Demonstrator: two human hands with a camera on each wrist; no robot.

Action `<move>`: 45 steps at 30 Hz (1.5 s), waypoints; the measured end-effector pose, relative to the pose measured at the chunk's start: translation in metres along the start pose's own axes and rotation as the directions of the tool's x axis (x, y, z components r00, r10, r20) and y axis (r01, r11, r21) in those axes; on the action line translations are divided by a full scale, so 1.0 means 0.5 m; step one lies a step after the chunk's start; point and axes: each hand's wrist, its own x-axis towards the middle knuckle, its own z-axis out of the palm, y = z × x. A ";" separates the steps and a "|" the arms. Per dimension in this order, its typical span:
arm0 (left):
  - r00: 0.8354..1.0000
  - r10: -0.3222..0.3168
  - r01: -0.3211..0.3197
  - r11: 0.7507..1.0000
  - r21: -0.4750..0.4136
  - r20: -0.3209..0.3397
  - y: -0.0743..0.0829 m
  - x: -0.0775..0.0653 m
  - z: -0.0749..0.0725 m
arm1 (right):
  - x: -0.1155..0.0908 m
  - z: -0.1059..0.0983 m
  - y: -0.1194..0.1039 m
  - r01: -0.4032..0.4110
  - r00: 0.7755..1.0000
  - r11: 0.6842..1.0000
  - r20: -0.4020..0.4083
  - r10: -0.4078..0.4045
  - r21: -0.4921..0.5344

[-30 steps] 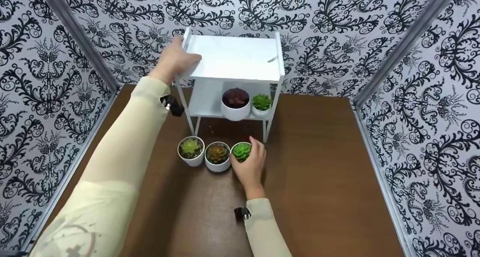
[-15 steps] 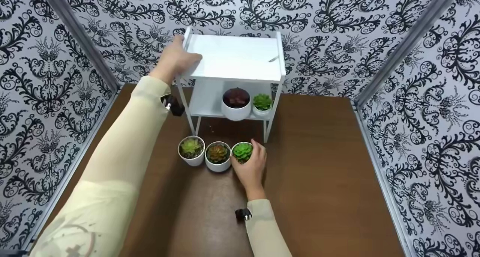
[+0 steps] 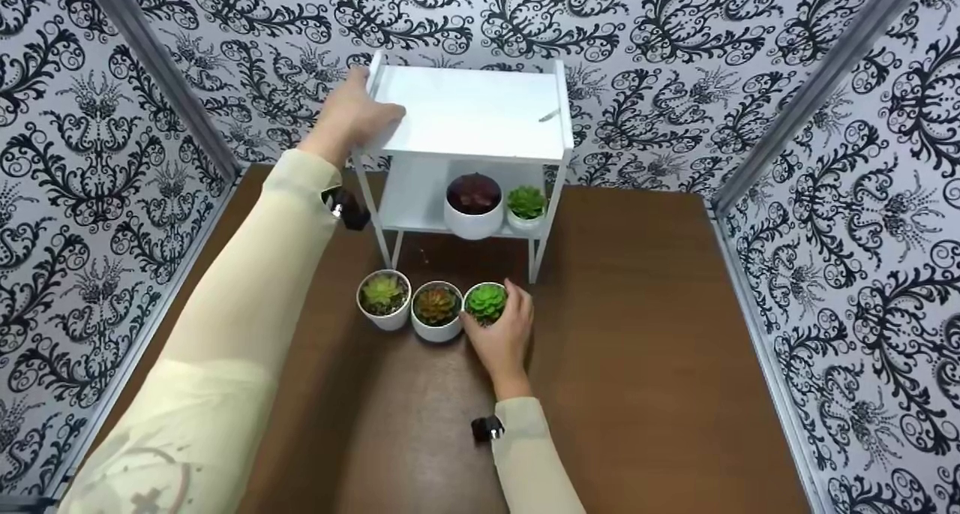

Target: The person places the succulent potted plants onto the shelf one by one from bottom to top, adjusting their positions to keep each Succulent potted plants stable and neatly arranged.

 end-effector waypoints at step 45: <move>0.999 -0.028 0.029 0.999 -0.016 0.030 0.001 0.007 -0.002 | -0.018 0.000 0.035 -0.141 0.989 0.963 0.062 0.131 0.227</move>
